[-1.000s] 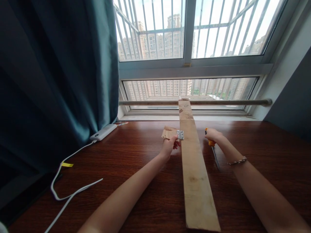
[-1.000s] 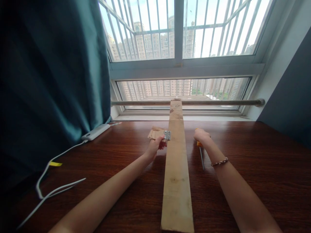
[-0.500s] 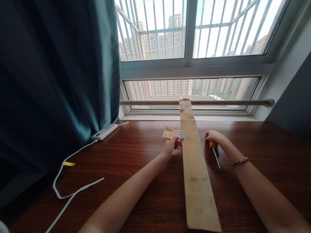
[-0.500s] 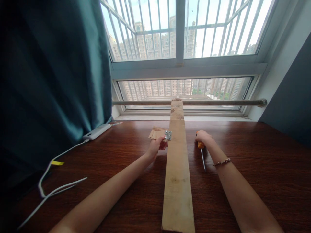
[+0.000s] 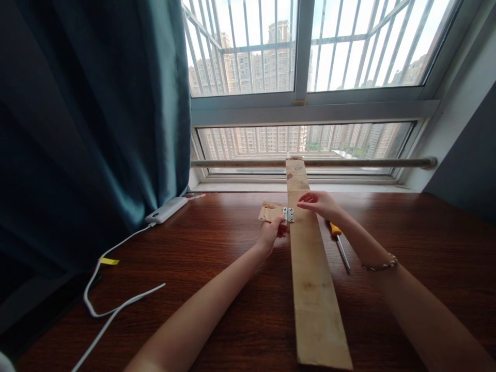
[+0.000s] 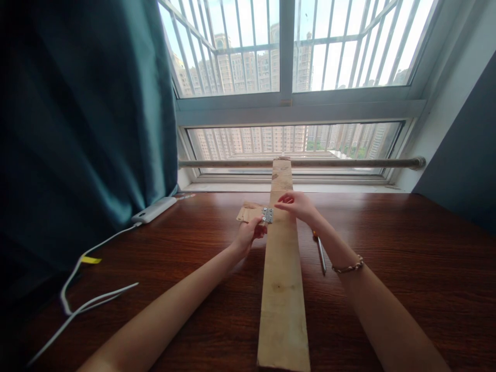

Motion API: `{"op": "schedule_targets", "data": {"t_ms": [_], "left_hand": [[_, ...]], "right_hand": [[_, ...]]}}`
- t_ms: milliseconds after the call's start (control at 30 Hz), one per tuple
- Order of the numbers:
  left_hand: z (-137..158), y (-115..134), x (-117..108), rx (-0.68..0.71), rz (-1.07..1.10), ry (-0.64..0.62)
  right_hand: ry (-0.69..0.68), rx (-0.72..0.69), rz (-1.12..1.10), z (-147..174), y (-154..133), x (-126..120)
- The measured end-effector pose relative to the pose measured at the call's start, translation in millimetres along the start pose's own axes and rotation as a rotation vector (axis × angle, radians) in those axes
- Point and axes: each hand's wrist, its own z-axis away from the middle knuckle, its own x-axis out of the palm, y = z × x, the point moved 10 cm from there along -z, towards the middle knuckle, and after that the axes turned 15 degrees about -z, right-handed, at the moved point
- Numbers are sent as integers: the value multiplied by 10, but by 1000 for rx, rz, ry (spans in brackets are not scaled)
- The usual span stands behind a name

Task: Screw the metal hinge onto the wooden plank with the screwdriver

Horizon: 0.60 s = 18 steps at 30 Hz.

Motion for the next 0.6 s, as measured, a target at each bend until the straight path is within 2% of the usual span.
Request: {"op": "schedule_targets", "data": {"t_ms": [33,100,267,600], "left_hand": [[3,5,4,4,-5,-4],[8,13,10,9,-16,-9],[2,28,16,18,-17,-14],[-20,2,5,21,-28,-2]], "right_hand": [[-49,-47,-38,25,-93,156],[-61,-125,-23,80,-219,334],[-37,-242,82,169,-342,425],[-46,-196,64,167,-349,486]]}}
